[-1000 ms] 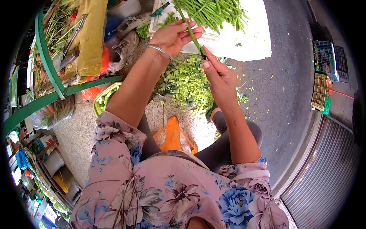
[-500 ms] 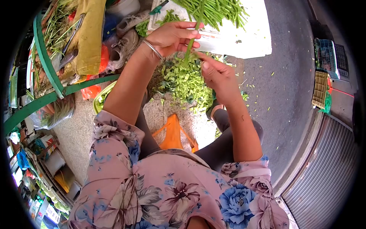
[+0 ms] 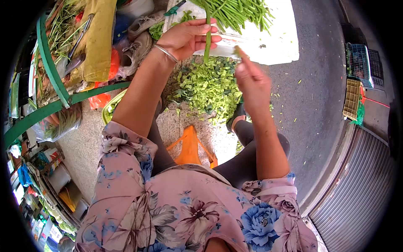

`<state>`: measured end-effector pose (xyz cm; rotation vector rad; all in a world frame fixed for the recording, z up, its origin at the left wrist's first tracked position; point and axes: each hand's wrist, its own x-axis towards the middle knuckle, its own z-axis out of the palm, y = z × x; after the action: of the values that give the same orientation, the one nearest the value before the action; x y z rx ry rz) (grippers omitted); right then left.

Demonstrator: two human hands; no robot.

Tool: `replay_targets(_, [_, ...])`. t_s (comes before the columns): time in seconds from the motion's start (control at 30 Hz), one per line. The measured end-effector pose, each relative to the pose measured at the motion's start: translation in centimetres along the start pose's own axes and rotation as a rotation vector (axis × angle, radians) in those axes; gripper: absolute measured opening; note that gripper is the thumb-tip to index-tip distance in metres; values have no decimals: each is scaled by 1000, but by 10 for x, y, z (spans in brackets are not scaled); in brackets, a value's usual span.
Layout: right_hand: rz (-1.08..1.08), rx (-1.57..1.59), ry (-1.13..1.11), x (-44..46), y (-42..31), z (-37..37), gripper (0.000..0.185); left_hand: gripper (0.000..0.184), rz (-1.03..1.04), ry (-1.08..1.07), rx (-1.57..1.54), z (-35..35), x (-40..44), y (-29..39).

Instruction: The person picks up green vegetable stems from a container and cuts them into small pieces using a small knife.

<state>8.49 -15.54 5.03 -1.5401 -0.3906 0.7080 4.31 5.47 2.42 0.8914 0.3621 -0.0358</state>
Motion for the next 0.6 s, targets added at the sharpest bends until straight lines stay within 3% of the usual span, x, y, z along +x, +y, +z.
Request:
replay_targets(0.13, [-183,-41,-183,-8,10,22,40,35,44,46,-44,2,2,-3])
replay_targets(0.37, [-257,-73,-183,-3,16,25,34,35,70,10,-73,1,4,-6])
replay_targets(0.47, [-226,-46,-169,-3,16,23,31,37,30,1,-23,2,2,-5])
replay_targets(0.6, [-1,138,-223,-5,10,18,30,39,27,-62,24,4,-1,-4])
